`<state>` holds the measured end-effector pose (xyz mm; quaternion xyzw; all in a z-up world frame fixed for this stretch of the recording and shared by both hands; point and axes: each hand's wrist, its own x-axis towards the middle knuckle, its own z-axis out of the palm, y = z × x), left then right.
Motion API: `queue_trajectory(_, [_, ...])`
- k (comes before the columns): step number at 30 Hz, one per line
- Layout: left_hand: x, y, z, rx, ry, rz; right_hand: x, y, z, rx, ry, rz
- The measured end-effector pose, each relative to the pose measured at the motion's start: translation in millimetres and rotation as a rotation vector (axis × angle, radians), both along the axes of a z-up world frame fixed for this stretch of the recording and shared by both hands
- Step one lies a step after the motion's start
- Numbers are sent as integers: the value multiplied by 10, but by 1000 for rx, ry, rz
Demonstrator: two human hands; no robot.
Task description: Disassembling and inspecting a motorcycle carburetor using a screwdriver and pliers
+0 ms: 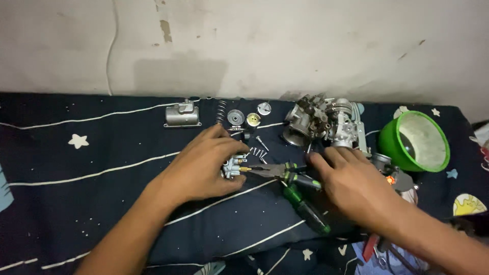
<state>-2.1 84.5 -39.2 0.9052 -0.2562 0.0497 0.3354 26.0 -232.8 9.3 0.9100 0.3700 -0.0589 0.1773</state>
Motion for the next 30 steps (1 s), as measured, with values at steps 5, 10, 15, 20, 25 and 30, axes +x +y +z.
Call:
queue_trajectory(5, [9,10,-65,10,-43,-28,-81,-66,-190,91,-185,65])
queue_trajectory(10, [-21,47,-3,40,-18,-17,-154,-59,-213,171,-192,34])
queue_trajectory(15, [-49,29,61,148,-41,-41,-229,-80,-200,140,-247,125])
queue_trajectory(20, [-86,-15,130,212,-121,-36,-291,-124,-245,208,-237,131])
queue_trajectory(25, [-78,-175,203,267,-196,-36,-355,-170,-229,335,-249,42])
queue_trajectory(30, [-37,-449,245,292,-302,-63,-457,-412,-368,471,-68,-133])
